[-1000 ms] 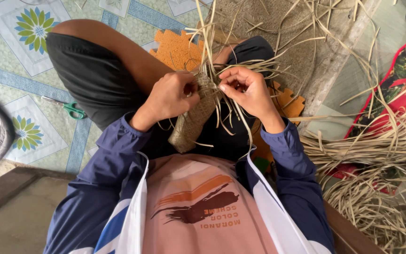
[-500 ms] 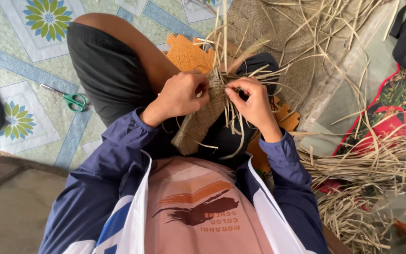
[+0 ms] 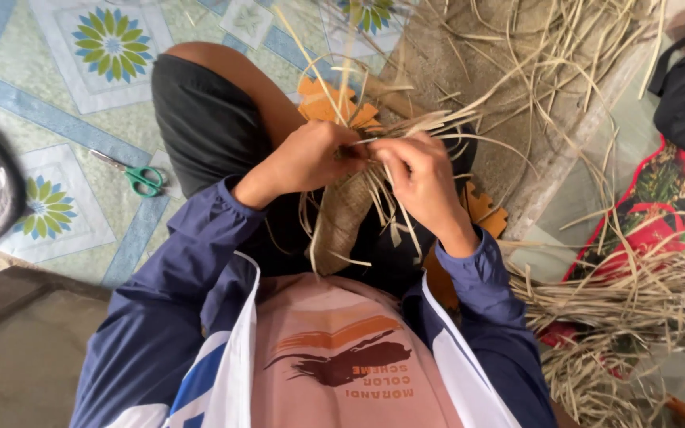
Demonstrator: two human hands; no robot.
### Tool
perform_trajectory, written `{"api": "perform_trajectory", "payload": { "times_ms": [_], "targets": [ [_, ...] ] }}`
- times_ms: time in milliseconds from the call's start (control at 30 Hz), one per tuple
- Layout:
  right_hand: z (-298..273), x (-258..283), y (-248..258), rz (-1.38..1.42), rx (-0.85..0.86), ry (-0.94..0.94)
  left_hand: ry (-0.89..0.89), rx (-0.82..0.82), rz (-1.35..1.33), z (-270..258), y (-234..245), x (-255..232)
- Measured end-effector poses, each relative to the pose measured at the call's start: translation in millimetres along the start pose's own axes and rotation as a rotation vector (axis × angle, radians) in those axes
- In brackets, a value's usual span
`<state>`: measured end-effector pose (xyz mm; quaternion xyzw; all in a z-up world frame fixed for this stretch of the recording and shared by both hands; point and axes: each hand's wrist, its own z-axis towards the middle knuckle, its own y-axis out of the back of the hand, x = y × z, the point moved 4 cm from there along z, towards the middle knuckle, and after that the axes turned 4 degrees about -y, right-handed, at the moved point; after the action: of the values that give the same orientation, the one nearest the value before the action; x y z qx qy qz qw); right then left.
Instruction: Weaving dried plant fibers around a cylindrical core to create a handcrafted object.
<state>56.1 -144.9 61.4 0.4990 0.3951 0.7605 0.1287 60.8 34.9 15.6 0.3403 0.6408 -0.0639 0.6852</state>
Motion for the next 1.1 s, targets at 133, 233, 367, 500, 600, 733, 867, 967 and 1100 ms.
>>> {"api": "perform_trajectory", "payload": {
  "times_ms": [133,233,367,500,600,733,867,967,1100],
  "targets": [
    [-19.2,28.9,25.9,-0.096,-0.235,0.023,-0.004,-0.065,-0.190,-2.3,-3.3,25.1],
    [-51.4,12.6,14.4,-0.117,-0.162,-0.252,-0.042,-0.105,-0.271,0.9,-9.9,39.0],
    [-65.6,5.5,-7.1,-0.038,-0.085,-0.425,-0.077,-0.070,-0.300,3.6,-9.8,25.6],
    [-76.5,-23.9,-34.4,0.169,-0.167,-0.456,-0.071,0.027,-0.394,3.4,-3.3,10.3],
    [-77.0,-33.6,-41.8,0.260,-0.173,-0.509,-0.100,0.052,-0.400,1.9,2.3,9.1],
    [-91.1,-39.0,-52.0,0.336,-0.124,-0.558,-0.140,0.049,-0.353,1.7,-0.4,3.7],
    [-109.9,-65.9,-61.4,0.323,-0.144,-0.601,-0.178,0.012,-0.299,3.6,-6.2,-5.8],
    [-105.7,-60.1,-56.5,0.325,-0.157,-0.600,-0.163,-0.028,-0.157,2.8,-14.4,-3.9],
    [-96.7,-43.9,-53.0,0.389,-0.175,-0.586,-0.125,-0.079,-0.078,0.6,-17.9,-3.8]
  ]
}}
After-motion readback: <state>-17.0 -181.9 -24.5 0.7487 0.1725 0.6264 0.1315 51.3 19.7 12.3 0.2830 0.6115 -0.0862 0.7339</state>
